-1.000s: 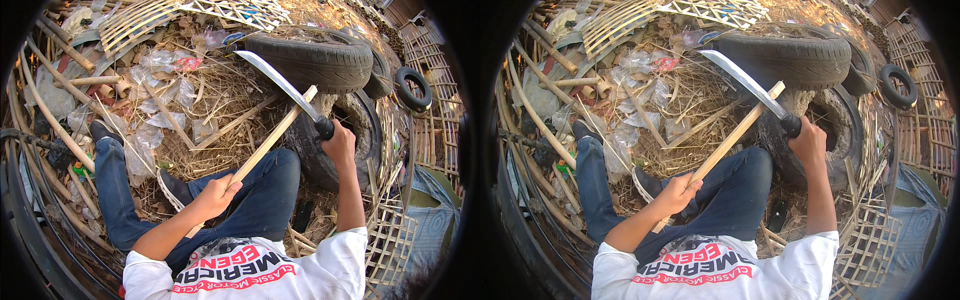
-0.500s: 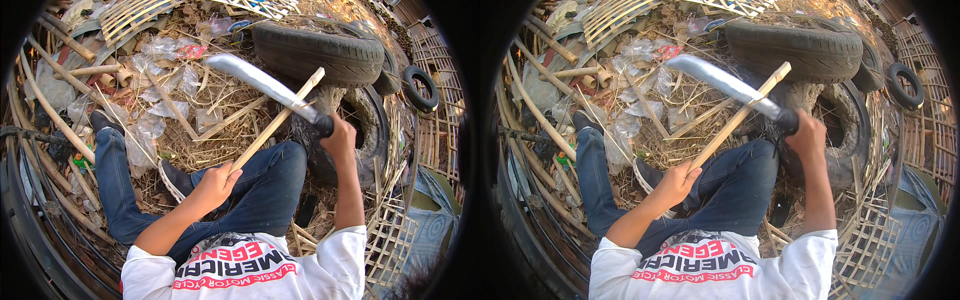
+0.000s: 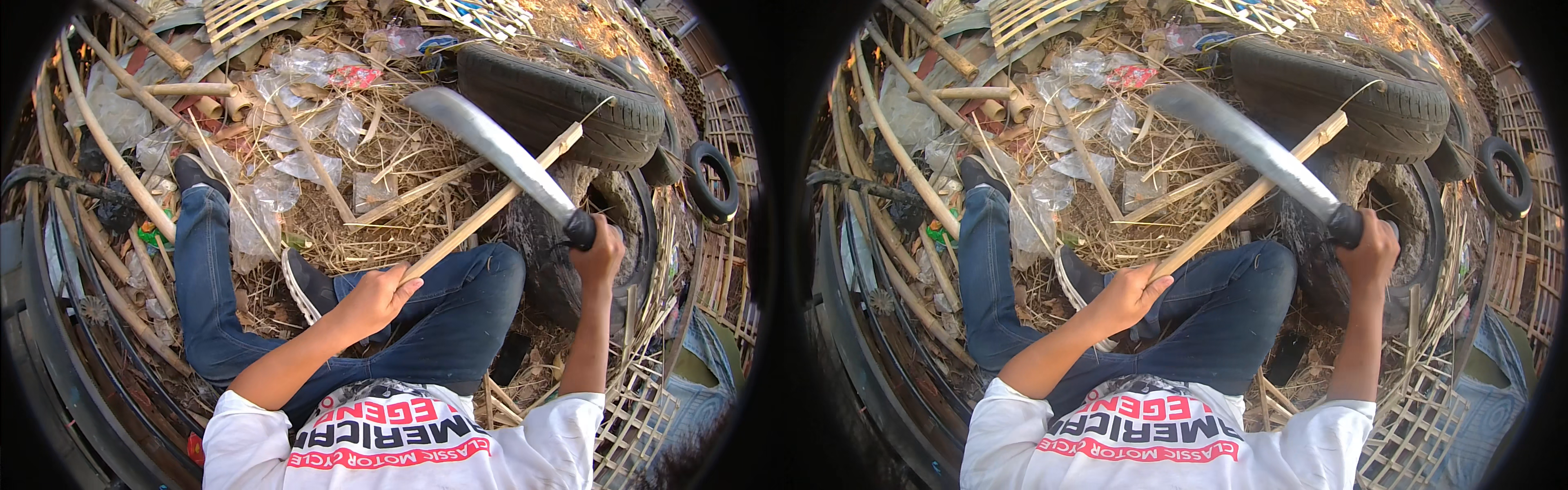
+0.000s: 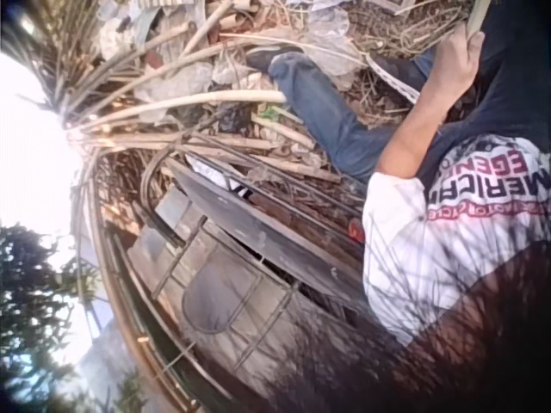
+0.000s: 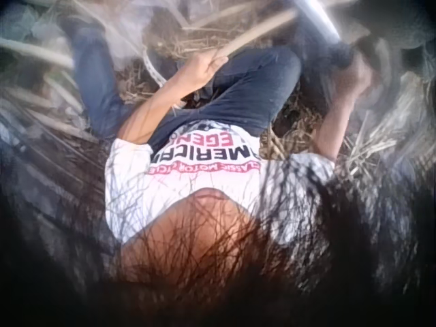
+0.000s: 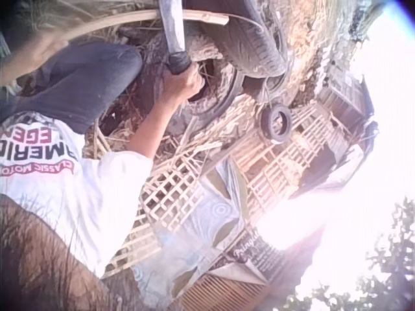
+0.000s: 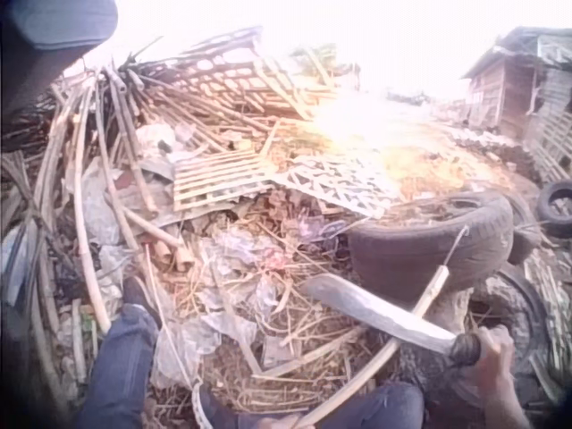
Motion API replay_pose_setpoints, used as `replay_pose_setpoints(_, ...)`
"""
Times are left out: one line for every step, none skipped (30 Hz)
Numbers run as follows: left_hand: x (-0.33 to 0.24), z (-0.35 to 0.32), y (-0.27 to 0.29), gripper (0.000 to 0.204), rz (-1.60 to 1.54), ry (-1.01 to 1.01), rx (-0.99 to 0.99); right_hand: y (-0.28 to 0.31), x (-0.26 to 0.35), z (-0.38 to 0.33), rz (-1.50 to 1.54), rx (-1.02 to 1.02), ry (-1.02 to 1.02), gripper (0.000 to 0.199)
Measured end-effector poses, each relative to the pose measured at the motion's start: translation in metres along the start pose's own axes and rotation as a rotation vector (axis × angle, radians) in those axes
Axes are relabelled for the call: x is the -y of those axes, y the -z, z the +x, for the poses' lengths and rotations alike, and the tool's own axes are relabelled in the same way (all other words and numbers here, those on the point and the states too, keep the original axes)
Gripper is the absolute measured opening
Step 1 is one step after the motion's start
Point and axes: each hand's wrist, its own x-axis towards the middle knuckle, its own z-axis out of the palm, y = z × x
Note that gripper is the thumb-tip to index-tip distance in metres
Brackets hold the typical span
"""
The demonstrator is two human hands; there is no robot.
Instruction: The person shaves a piece of bamboo by hand using a machete while sitting in a refuse area.
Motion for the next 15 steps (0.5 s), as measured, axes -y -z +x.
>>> replay_pose_setpoints(0.0,0.004,0.006,0.03,0.005,0.023,0.007,-0.001,-0.018,-0.002,-0.099,-0.032,-0.14,0.042)
replay_pose_setpoints(0.002,0.007,0.012,0.031,0.012,0.045,0.01,0.006,-0.025,-0.005,-0.139,-0.05,-0.125,0.04)
replay_pose_setpoints(0.004,0.008,0.015,0.031,0.024,0.008,0.007,0.013,-0.026,-0.008,-0.17,-0.074,-0.106,0.038)
replay_pose_setpoints(0.008,0.012,0.012,0.032,0.031,-0.032,0.009,0.016,-0.027,-0.016,-0.161,-0.066,-0.138,0.038)
replay_pose_setpoints(0.01,0.013,0.011,0.032,0.04,-0.063,0.011,0.018,-0.026,-0.025,-0.146,-0.052,-0.17,0.038)
replay_pose_setpoints(0.015,0.016,0.008,0.033,0.097,-0.098,0.001,0.022,-0.03,-0.036,-0.197,-0.068,-0.181,0.038)
replay_pose_setpoints(0.016,0.017,0.008,0.033,0.134,-0.111,0.007,0.025,-0.033,-0.046,-0.244,-0.084,-0.195,0.038)
replay_pose_setpoints(0.016,0.019,0.009,0.033,0.173,-0.125,0.015,0.028,-0.038,-0.055,-0.252,-0.102,-0.206,0.038)
replay_pose_setpoints(0.018,0.023,0.009,0.033,0.206,-0.147,0.033,0.034,-0.045,-0.067,-0.272,-0.12,-0.224,0.038)
replay_pose_setpoints(0.022,0.026,0.012,0.033,0.285,-0.175,0.049,0.038,-0.051,-0.076,-0.285,-0.139,-0.24,0.038)
replay_pose_setpoints(0.022,0.028,0.015,0.034,0.377,-0.198,0.023,0.042,-0.057,-0.086,-0.28,-0.165,-0.231,0.038)
replay_pose_setpoints(0.023,0.03,0.019,0.035,0.469,-0.225,-0.003,0.044,-0.065,-0.096,-0.278,-0.194,-0.224,0.038)
replay_pose_setpoints(0.025,0.031,0.025,0.036,0.561,-0.248,-0.033,0.048,-0.071,-0.103,-0.272,-0.222,-0.212,0.038)
replay_pose_setpoints(0.036,0.034,0.036,0.035,0.653,-0.221,-0.009,0.051,-0.073,-0.109,-0.297,-0.186,-0.354,0.036)
replay_pose_setpoints(0.043,0.038,0.051,0.035,0.719,-0.153,0.015,0.051,-0.081,-0.115,-0.288,-0.198,-0.562,0.036)
